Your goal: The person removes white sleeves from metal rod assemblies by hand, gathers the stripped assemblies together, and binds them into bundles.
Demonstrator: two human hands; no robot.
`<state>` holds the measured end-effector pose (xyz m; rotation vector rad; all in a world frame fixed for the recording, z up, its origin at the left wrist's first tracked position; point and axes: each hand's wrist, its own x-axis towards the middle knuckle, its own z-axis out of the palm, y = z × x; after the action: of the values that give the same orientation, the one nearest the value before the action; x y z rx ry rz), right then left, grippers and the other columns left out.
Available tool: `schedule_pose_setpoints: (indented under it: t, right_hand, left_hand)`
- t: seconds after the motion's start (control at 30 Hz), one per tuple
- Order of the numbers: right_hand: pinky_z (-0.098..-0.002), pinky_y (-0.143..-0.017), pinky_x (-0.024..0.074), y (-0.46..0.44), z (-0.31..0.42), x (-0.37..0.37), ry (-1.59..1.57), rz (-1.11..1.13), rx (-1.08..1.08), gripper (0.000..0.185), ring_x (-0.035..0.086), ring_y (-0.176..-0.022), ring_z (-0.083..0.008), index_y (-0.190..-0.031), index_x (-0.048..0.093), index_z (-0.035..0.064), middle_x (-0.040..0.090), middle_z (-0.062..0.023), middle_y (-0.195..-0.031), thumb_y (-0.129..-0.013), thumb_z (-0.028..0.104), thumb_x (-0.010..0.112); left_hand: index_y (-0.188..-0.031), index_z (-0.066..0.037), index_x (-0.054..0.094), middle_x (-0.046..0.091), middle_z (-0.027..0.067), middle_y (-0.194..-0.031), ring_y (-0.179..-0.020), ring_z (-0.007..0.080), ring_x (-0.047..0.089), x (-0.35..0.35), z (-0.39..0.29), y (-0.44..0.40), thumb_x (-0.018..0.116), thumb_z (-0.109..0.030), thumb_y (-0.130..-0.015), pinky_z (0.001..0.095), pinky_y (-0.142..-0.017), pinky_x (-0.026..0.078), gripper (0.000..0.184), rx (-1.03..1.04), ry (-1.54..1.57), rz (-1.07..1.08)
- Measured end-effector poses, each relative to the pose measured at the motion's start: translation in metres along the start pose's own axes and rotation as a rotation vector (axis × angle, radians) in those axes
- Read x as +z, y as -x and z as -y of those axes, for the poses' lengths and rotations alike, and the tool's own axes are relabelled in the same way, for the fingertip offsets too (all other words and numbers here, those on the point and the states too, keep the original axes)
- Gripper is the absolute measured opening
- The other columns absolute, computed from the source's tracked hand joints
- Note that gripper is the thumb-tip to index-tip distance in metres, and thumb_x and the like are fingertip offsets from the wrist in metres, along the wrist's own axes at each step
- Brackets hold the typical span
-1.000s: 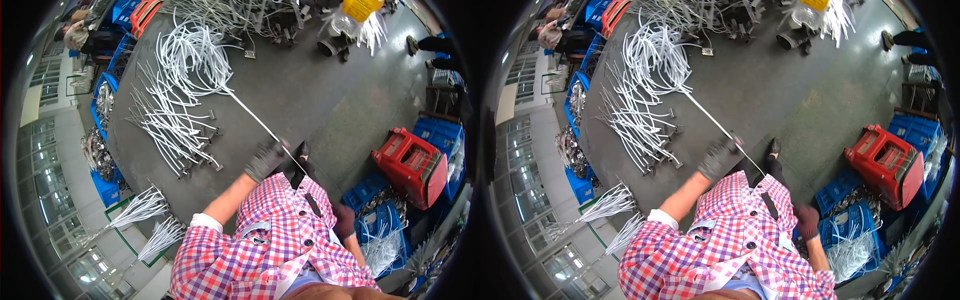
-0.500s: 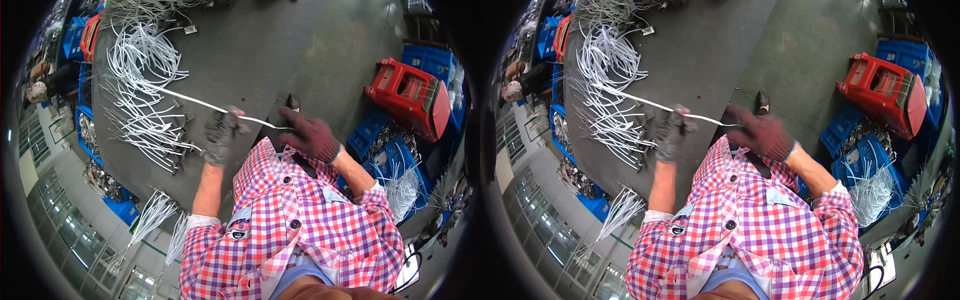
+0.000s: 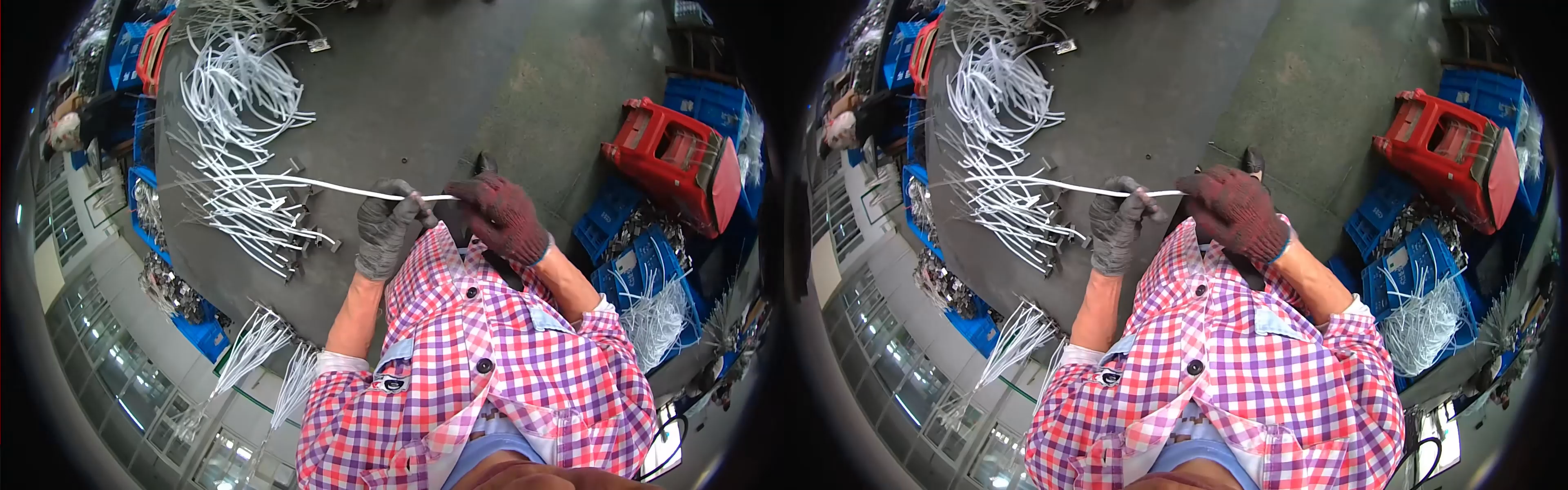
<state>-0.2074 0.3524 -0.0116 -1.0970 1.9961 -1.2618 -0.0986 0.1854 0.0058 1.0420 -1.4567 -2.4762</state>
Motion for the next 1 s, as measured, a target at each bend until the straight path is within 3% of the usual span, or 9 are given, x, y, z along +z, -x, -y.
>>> schedule_pose_setpoints:
  t: [0.17, 0.4, 0.63, 0.7, 0.77, 0.83, 0.9, 0.93, 1.0]
  right_hand:
    - [-0.0372, -0.076, 0.0462, 0.018, -0.006, -0.009, -0.11, 0.116, -0.024, 0.031, 0.059, -0.085, -0.0306, -0.11, 0.057, 0.0024, 0.06, -0.016, -0.097, -0.08, 0.002, 0.056]
    - [-0.034, -0.101, 0.0367, 0.006, -0.003, 0.018, -0.504, 0.351, 0.1, 0.054, 0.046, -0.124, -0.0249, -0.138, 0.031, -0.0029, 0.042, -0.0197, -0.138, -0.09, 0.009, 0.053]
    - [-0.0346, -0.095, 0.0412, -0.019, 0.027, 0.065, -0.374, 0.52, 0.124, 0.056, 0.053, -0.114, -0.0272, -0.139, 0.031, -0.0012, 0.043, -0.0201, -0.136, -0.089, 0.01, 0.053]
    - [-0.033, -0.087, 0.0449, -0.025, 0.031, 0.086, -0.401, 0.508, 0.103, 0.055, 0.058, -0.1, -0.0236, -0.139, 0.032, 0.0009, 0.052, -0.0168, -0.127, -0.089, 0.009, 0.053]
    - [-0.0299, -0.078, 0.0462, -0.037, 0.052, 0.103, -0.809, 0.606, 0.433, 0.057, 0.058, -0.087, -0.0178, -0.139, 0.033, 0.002, 0.059, -0.0124, -0.113, -0.087, 0.013, 0.056]
    - [-0.0268, -0.071, 0.0455, -0.057, 0.085, 0.12, -0.762, 0.623, 0.485, 0.061, 0.055, -0.078, -0.013, -0.138, 0.034, 0.0005, 0.061, -0.0088, -0.1, -0.086, 0.021, 0.059]
    - [-0.0271, -0.069, 0.0459, -0.076, 0.101, 0.151, -0.902, 0.623, 0.453, 0.066, 0.055, -0.077, -0.0143, -0.137, 0.035, -0.0014, 0.061, -0.0095, -0.097, -0.084, 0.028, 0.061]
    - [-0.0289, -0.068, 0.0466, -0.088, 0.108, 0.173, -0.921, 0.65, 0.437, 0.064, 0.055, -0.076, -0.0153, -0.136, 0.035, -0.0034, 0.061, -0.0094, -0.093, -0.084, 0.025, 0.06]
    - [-0.0274, -0.066, 0.045, -0.11, 0.117, 0.222, -0.903, 0.693, 0.411, 0.058, 0.055, -0.073, -0.0142, -0.135, 0.036, -0.0026, 0.061, -0.0094, -0.091, -0.085, 0.019, 0.058]
  left_hand:
    - [-0.095, -0.003, 0.055, 0.058, 0.004, -0.076, -0.065, 0.0125, 0.058, -0.015, 0.029, -0.001, 0.062, -0.015, -0.089, 0.0249, -0.06, 0.049, 0.015, 0.113, 0.027, 0.154]
    - [-0.095, -0.003, 0.056, 0.059, 0.0032, -0.071, -0.066, 0.0122, 0.061, -0.015, 0.009, 0.039, 0.058, -0.022, -0.092, 0.025, -0.063, 0.05, 0.019, 0.036, 0.101, -0.24]
    - [-0.095, -0.002, 0.058, 0.06, 0.0045, -0.072, -0.067, 0.0125, 0.061, -0.056, 0.024, 0.073, 0.057, -0.019, -0.093, 0.0263, -0.064, 0.051, 0.018, 0.225, 0.155, -0.311]
    - [-0.096, -0.002, 0.059, 0.061, 0.0033, -0.076, -0.066, 0.0115, 0.061, -0.089, 0.017, 0.079, 0.056, -0.021, -0.093, 0.0265, -0.065, 0.051, 0.019, 0.281, 0.051, -0.301]
    - [-0.099, -0.003, 0.059, 0.061, 0.0017, -0.085, -0.072, 0.0118, 0.061, -0.133, -0.006, 0.089, 0.056, -0.025, -0.093, 0.0259, -0.067, 0.05, 0.023, 0.278, -0.254, -0.46]
    - [-0.107, -0.004, 0.056, 0.06, 0.0007, -0.09, -0.081, 0.0121, 0.06, -0.2, -0.014, 0.091, 0.055, -0.027, -0.093, 0.025, -0.073, 0.048, 0.027, 0.489, -0.272, -0.877]
    - [-0.121, -0.004, 0.049, 0.06, 0.0094, -0.104, -0.099, 0.0213, 0.058, -0.304, 0.011, 0.092, 0.061, -0.037, -0.087, 0.0312, -0.085, 0.047, 0.049, 0.411, -0.582, -1.24]
    - [-0.121, -0.004, 0.049, 0.06, 0.0094, -0.104, -0.099, 0.0213, 0.058, -0.338, 0.019, 0.085, 0.061, -0.037, -0.087, 0.0312, -0.085, 0.047, 0.049, 0.411, -0.564, -1.238]
    - [-0.132, -0.002, 0.038, 0.054, 0.0197, -0.122, -0.113, 0.0323, 0.052, -0.386, 0.033, 0.074, 0.066, -0.049, -0.078, 0.0385, -0.096, 0.041, 0.077, 0.134, -1.095, -1.39]
